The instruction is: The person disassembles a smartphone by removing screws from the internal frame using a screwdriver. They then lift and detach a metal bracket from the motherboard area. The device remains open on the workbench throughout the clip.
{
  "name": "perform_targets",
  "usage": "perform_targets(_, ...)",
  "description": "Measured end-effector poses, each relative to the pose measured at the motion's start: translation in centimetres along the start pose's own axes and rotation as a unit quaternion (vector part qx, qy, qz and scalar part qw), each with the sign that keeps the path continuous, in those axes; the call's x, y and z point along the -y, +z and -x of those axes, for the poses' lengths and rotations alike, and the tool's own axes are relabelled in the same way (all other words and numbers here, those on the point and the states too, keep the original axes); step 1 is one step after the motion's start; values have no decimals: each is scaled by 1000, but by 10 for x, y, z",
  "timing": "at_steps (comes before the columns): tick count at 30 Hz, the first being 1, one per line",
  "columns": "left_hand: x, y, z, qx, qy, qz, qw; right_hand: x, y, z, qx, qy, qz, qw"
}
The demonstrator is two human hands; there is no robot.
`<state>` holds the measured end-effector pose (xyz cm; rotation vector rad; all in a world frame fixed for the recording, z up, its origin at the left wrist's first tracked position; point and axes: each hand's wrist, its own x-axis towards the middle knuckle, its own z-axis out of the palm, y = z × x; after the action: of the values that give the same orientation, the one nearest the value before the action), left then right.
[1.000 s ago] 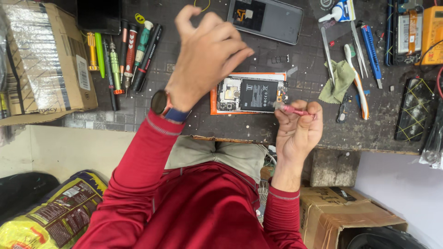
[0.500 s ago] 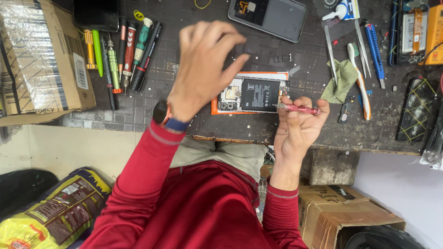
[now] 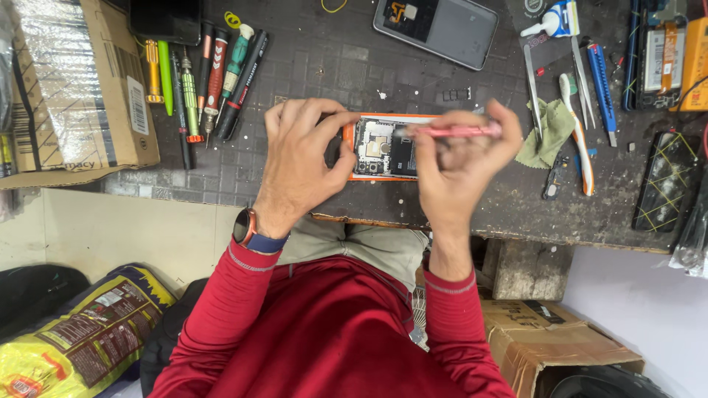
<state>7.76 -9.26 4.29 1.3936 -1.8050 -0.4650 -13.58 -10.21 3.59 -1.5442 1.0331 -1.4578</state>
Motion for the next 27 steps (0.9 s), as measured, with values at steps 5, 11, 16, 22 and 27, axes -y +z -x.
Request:
perform_targets(5,-2,-1,-3,4,-9,3,1000,-9,20,-24,47,36,42,997)
perform_targets(11,-1,-2,-3,7,-12,5,1000,-15,21,-22,63,27,51,996)
perform_targets(16,-1,-2,-3,5,-6,2,1000,-20,22,-21,71,34,34,996)
perform_targets(22,0,-2,-3,7,-7,-3,1000,-22,22,-22,83,14,60,995)
perform_targets(27,2,-1,-3,6,-3,-8,1000,-25,25,-20,89,-5,61,994)
